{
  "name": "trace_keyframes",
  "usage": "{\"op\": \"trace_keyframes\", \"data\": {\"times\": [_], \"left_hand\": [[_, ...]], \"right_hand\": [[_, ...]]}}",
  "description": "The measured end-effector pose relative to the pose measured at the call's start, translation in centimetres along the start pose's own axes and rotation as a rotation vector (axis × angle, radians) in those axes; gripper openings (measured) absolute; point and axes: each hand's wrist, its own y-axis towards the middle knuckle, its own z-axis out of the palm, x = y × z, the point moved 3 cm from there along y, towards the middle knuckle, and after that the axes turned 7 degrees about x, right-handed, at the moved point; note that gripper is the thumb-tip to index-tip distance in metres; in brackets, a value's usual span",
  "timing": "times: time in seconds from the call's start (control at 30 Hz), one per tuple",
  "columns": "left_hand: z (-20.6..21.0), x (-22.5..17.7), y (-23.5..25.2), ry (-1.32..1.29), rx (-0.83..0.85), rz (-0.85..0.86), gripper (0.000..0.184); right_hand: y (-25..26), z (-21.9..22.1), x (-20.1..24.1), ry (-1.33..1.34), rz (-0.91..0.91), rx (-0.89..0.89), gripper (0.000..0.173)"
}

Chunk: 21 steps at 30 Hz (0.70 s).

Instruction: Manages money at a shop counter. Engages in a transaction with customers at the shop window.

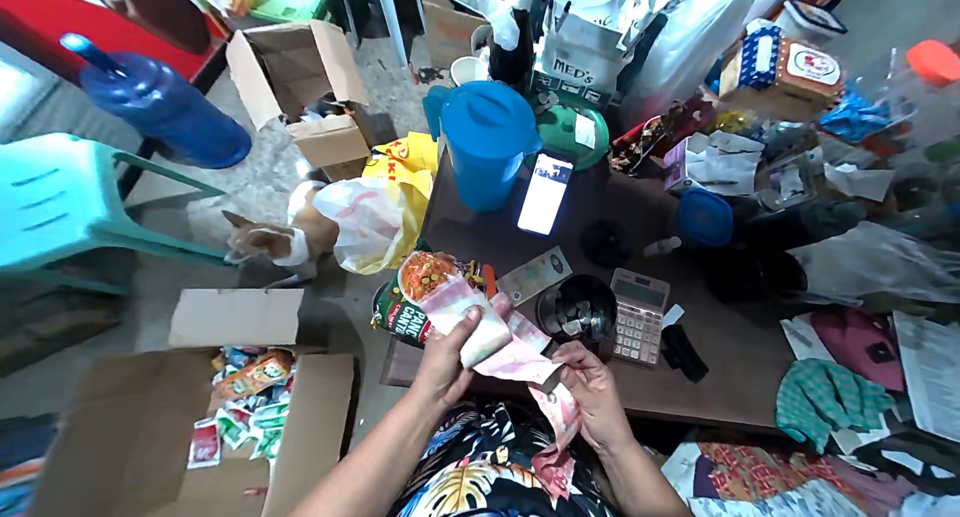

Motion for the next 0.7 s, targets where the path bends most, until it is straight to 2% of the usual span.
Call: {"op": "trace_keyframes", "data": {"times": [0.1,0.2,0.27,0.33,0.4,0.47,0.53,0.6,0.7], "left_hand": [[-1.2,-1.1,0.9,-0.106,-0.054,0.02,0.02],[-2.6,-2.2,0.6,0.066,0.044,0.134,0.024],[-3.6,-2.3,-0.4,0.441,0.228,0.197,0.021],[-3.6,-1.2,-1.5,0.908,0.567,0.21,0.022],[-3.0,1.6,-1.7,1.29,0.89,0.235,0.02],[-2.7,4.6,-1.5,1.578,1.029,0.159,0.017],[-2.5,6.6,-1.1,1.764,0.984,0.047,0.025],[-2.1,7.5,-0.9,1.922,0.885,-0.026,0.042],[-2.2,8.5,-0.4,2.051,0.833,-0.106,0.051]], "right_hand": [[-1.0,-0.3,-0.3,0.069,0.026,-0.039,0.007],[-2.1,-1.5,0.0,0.08,0.05,-0.112,0.008],[-3.2,-3.1,0.4,0.002,0.043,-0.144,0.009],[-4.4,-4.8,1.0,-0.081,0.024,-0.162,0.011],[-5.5,-6.0,1.7,-0.142,0.018,-0.164,0.013],[-6.2,-6.9,2.4,-0.221,0.022,-0.14,0.011],[-6.6,-7.3,2.8,-0.28,0.047,-0.147,0.01],[-6.8,-7.4,3.0,-0.29,0.097,-0.206,0.011],[-6.7,-7.4,2.5,-0.235,0.176,-0.265,0.014]]}}
